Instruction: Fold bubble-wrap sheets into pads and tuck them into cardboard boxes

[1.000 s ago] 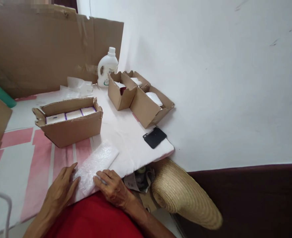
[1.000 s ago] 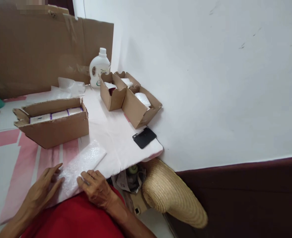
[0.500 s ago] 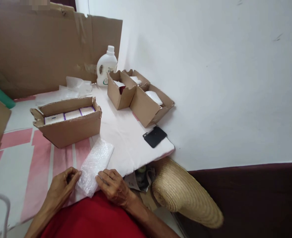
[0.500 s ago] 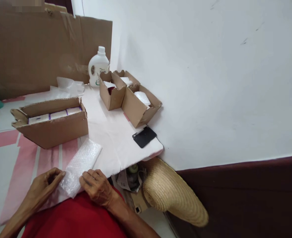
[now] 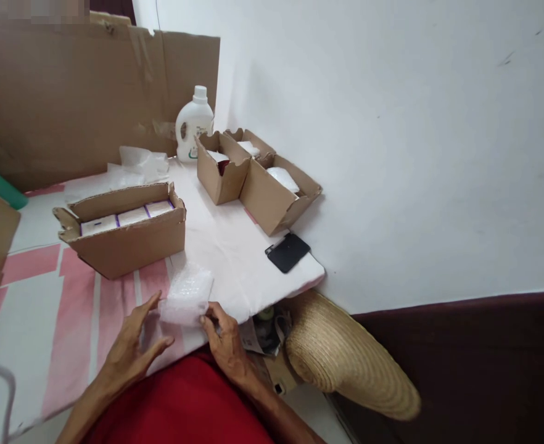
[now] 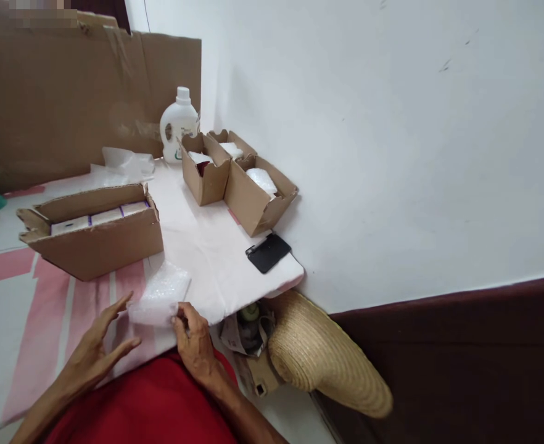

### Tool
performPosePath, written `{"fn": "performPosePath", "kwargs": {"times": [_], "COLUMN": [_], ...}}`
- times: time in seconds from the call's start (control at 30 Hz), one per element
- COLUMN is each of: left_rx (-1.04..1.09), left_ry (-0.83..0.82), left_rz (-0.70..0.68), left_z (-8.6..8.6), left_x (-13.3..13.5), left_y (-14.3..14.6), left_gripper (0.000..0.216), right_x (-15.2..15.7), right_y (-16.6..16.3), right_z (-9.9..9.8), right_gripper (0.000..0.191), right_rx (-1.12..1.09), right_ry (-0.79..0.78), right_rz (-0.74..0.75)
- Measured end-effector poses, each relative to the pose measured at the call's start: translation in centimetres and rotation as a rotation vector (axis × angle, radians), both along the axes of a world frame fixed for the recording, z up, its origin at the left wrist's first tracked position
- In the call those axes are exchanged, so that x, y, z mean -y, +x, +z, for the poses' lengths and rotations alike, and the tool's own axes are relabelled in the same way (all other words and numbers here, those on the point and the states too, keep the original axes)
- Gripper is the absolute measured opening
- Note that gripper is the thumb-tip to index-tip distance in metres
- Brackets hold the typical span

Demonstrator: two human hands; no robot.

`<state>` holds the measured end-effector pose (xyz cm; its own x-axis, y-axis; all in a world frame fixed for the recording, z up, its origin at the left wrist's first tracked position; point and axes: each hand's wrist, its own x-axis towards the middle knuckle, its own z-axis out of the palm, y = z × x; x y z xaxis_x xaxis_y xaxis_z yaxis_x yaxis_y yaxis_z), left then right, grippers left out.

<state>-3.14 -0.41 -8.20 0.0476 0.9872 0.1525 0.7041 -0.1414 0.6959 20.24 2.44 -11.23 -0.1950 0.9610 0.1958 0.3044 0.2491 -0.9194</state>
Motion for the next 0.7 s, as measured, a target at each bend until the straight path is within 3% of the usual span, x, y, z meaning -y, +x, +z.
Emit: {"fn": "performPosePath", "kwargs": {"times": [0.1, 0.4, 0.53, 0.63, 0.7], "left_rx": [-0.062, -0.229, -0.306, -0.345, -0.386], "left_ry": [0.072, 0.076, 0.136, 0.324, 0.426], "left_rz": [0.031, 0.125, 0.211, 0.186, 0.126], "left_z": [-1.3, -2.4, -2.4, -2.1, -2.0], "left_x": [-1.4, -1.9, -1.7, -1.5, -1.2], "left_y": [1.0, 2.0, 2.7, 2.7, 2.5], "left_gripper": [0.04, 0.041, 0.048, 0.055, 0.052], "right_x": [-0.1, -0.3, -0.6, -0.8, -1.1], "right_y": [0.0, -0.6, 0.1, 1.0, 1.3], "right_z": [0.1, -0.9, -0.1, 0.3, 0.2], "right_gripper": [0.023, 0.039, 0.043, 0.05, 0.054], "right_rx": [-0.014, 0.184, 0.3, 0.388, 0.453], "right_ry": [-0.018, 0.222, 0.391, 0.416, 0.405], "right_rz": [-0.05, -0.16, -0.006, 0.184, 0.236]}}
